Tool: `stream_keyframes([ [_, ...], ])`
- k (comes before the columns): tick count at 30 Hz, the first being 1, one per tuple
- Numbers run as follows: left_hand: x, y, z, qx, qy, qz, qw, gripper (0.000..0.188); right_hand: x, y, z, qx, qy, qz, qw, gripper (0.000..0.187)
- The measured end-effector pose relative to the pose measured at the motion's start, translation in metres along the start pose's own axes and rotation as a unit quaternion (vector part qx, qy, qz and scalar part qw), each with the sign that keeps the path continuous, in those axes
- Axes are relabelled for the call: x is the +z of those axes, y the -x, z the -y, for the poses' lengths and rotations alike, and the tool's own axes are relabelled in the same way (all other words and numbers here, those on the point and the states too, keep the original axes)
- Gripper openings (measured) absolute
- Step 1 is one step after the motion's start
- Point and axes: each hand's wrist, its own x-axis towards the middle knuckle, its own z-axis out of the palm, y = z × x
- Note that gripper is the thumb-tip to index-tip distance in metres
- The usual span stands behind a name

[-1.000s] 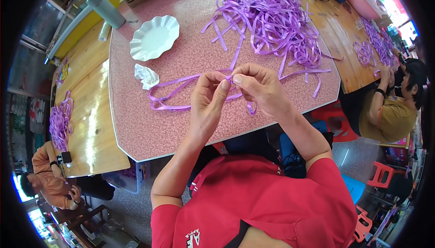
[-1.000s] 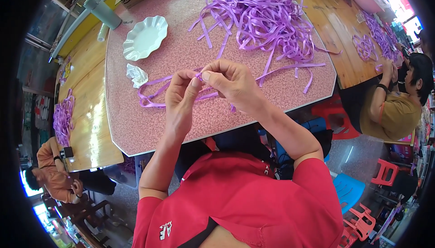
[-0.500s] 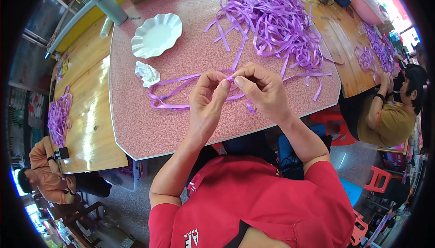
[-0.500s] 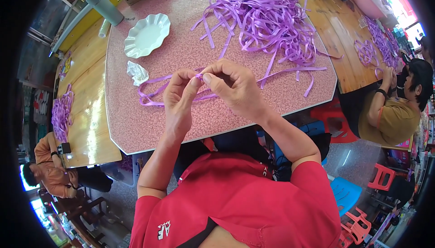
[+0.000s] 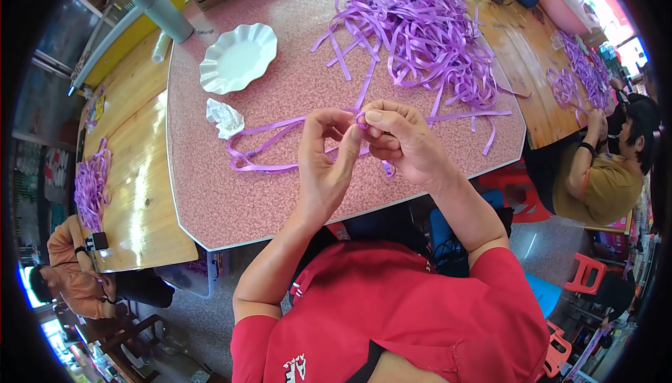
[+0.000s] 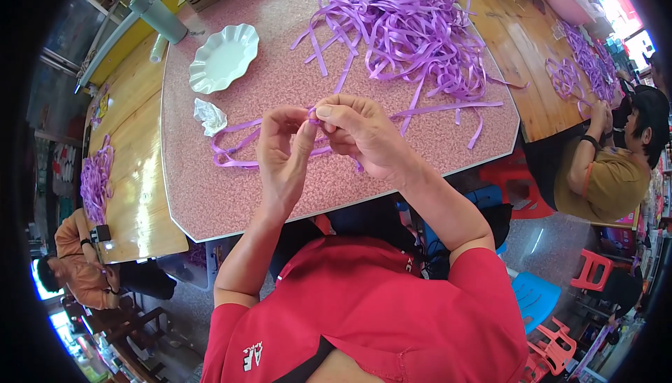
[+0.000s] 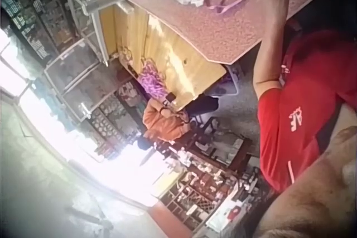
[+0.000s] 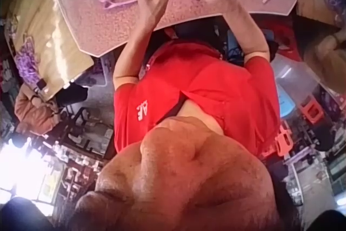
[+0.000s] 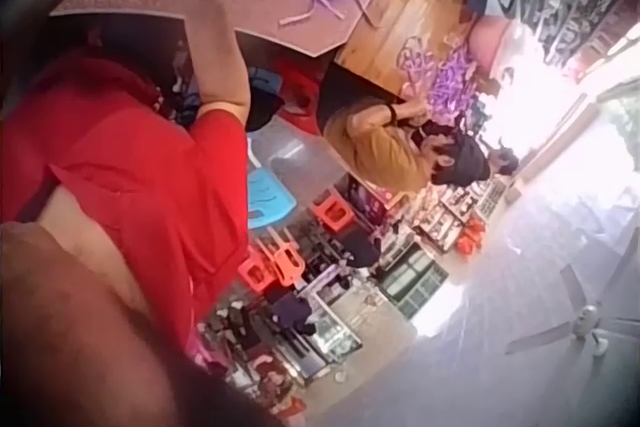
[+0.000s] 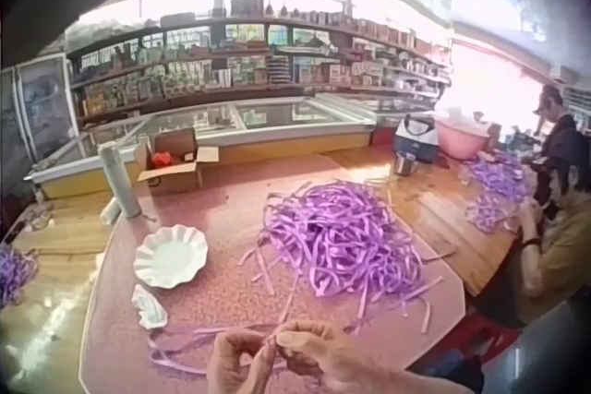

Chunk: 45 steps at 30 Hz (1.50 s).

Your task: Tying knots in long purple plastic strips.

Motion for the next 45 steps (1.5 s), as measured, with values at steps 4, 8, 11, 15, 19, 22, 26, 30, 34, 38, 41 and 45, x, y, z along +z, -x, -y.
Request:
stream_keyframes([
  [4,0.002,-0.004,-0.006,0.174,-0.144,-0.031,0.974,0.022,0.0,0.0,-0.001,-0.012,0.0,-0.017,1.0,0.013],
  [8,-0.005,-0.009,-0.005,0.285,-0.25,-0.019,0.925,0.031,-0.003,-0.001,-0.002,-0.021,0.007,-0.01,1.0,0.014],
  [11,-0.008,-0.013,-0.008,0.316,-0.3,-0.019,0.9,0.034,-0.003,0.0,-0.002,-0.028,0.029,-0.026,0.999,0.014],
  [15,-0.011,-0.015,-0.006,0.341,-0.34,-0.021,0.876,0.035,-0.004,0.0,-0.003,-0.023,0.022,-0.032,0.999,0.015],
  [19,-0.01,-0.018,-0.008,0.348,-0.339,-0.036,0.873,0.033,-0.007,0.001,-0.004,0.002,-0.002,-0.003,1.0,0.014],
  [22,-0.015,-0.02,-0.009,0.387,-0.374,-0.026,0.842,0.031,-0.006,0.002,-0.004,0.008,-0.008,-0.004,1.0,0.013],
  [26,-0.017,-0.019,-0.008,0.365,-0.35,-0.021,0.863,0.028,-0.004,0.004,-0.002,-0.004,0.02,-0.018,1.0,0.011],
  [30,-0.017,-0.017,-0.009,0.291,-0.307,-0.001,0.906,0.024,-0.011,0.004,-0.001,-0.023,0.061,-0.01,0.998,0.013],
  [34,-0.017,-0.016,-0.01,0.278,-0.308,0.007,0.91,0.022,-0.006,0.006,0.001,-0.107,0.256,-0.035,0.96,0.017],
  [38,-0.017,-0.016,-0.006,0.283,-0.293,-0.003,0.913,0.027,0.003,0.012,0.005,-0.168,0.403,-0.07,0.897,0.015],
  [41,-0.016,-0.016,-0.003,0.281,-0.296,0.004,0.913,0.028,0.002,0.012,0.006,-0.179,0.424,-0.07,0.885,0.016],
  [45,-0.016,-0.016,-0.004,0.274,-0.306,0.021,0.911,0.027,0.003,0.014,0.007,-0.173,0.409,-0.069,0.893,0.015],
])
